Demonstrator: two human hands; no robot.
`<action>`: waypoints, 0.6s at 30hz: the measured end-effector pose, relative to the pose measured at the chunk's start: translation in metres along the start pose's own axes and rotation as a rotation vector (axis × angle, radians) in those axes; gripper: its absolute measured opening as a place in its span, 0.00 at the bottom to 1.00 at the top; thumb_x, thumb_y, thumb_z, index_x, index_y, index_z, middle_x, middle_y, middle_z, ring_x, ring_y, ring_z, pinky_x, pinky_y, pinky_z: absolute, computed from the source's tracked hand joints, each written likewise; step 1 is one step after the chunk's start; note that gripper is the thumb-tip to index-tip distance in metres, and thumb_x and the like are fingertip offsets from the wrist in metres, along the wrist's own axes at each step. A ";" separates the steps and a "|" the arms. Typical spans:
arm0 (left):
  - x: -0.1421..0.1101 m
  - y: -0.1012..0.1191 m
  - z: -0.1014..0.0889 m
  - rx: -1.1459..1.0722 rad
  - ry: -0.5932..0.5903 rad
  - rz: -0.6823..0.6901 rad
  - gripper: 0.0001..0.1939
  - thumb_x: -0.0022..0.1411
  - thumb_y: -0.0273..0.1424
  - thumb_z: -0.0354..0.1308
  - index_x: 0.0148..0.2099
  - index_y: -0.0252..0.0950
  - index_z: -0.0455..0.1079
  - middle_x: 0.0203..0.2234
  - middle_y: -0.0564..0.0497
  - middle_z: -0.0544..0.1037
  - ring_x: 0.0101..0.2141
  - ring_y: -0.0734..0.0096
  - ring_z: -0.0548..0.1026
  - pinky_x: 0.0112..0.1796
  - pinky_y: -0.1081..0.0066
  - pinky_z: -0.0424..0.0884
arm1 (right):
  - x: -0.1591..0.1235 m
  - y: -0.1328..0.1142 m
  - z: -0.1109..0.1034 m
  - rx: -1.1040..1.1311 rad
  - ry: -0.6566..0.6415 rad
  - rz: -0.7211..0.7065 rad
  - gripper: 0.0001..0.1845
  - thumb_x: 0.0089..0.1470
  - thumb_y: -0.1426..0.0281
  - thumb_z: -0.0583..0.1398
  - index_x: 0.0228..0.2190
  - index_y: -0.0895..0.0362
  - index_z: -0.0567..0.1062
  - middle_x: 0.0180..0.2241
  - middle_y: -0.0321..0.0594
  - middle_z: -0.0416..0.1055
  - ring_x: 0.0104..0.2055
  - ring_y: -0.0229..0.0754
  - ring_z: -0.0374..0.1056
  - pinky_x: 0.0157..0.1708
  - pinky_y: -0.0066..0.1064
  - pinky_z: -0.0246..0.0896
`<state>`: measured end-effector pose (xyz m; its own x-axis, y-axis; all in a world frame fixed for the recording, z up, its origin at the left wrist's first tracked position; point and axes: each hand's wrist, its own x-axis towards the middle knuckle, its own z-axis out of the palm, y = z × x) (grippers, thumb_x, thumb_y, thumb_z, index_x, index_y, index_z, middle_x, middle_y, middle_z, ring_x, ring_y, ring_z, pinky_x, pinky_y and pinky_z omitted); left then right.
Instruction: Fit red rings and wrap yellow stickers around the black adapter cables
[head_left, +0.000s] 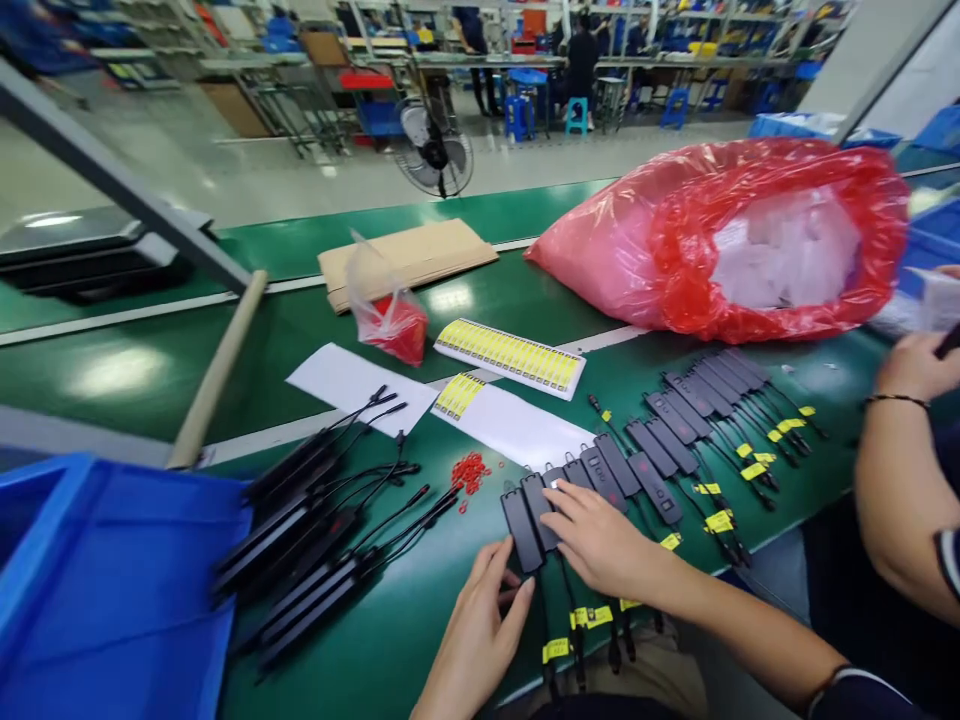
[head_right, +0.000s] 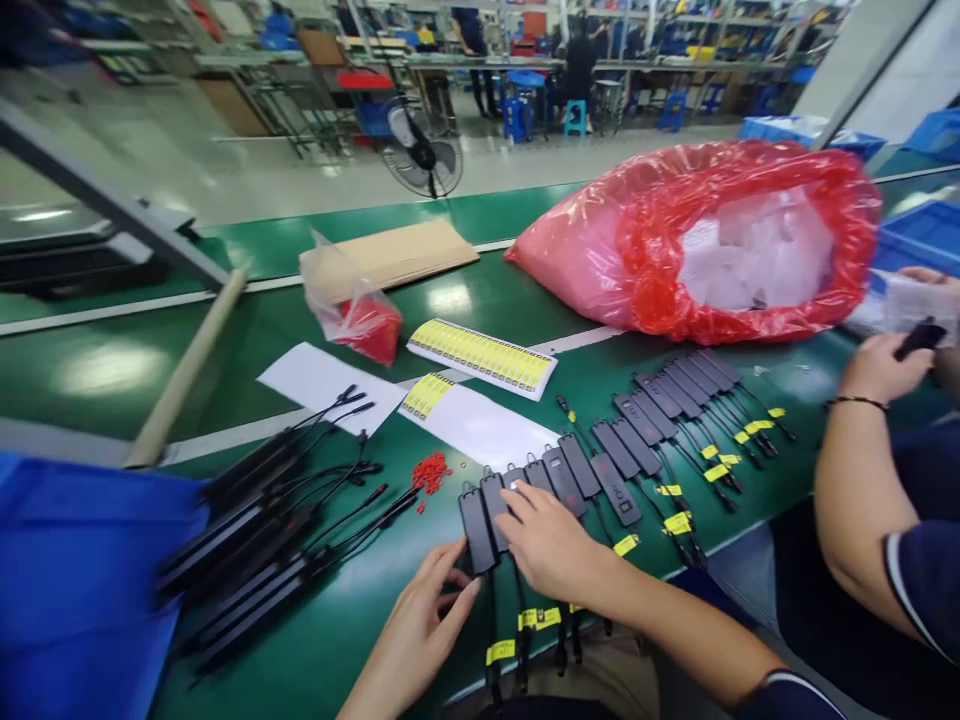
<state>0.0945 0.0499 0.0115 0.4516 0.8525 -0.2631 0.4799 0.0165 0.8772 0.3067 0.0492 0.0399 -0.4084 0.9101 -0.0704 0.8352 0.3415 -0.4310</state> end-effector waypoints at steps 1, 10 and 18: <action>0.002 0.002 -0.002 0.002 -0.002 0.010 0.22 0.66 0.38 0.50 0.60 0.37 0.62 0.48 0.43 0.70 0.37 0.66 0.76 0.41 0.62 0.79 | 0.004 0.003 -0.004 0.036 0.018 0.020 0.16 0.59 0.75 0.54 0.48 0.61 0.72 0.57 0.52 0.66 0.62 0.54 0.58 0.60 0.45 0.55; 0.018 -0.002 -0.025 0.165 0.018 0.058 0.20 0.65 0.36 0.52 0.57 0.36 0.68 0.41 0.43 0.78 0.38 0.62 0.77 0.41 0.58 0.77 | 0.148 0.044 -0.029 0.131 0.130 0.191 0.11 0.63 0.70 0.56 0.46 0.60 0.72 0.45 0.45 0.73 0.46 0.45 0.70 0.48 0.42 0.65; 0.144 -0.007 -0.088 0.536 0.379 0.164 0.35 0.63 0.36 0.55 0.67 0.29 0.49 0.61 0.32 0.62 0.61 0.45 0.61 0.57 0.49 0.60 | 0.256 0.070 -0.024 0.096 0.103 0.337 0.17 0.62 0.64 0.59 0.50 0.59 0.70 0.49 0.45 0.70 0.46 0.46 0.70 0.44 0.43 0.69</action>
<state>0.0899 0.2180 0.0025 0.3019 0.9480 0.1009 0.7785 -0.3062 0.5479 0.2693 0.3113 0.0133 -0.0730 0.9882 -0.1343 0.8762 -0.0008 -0.4820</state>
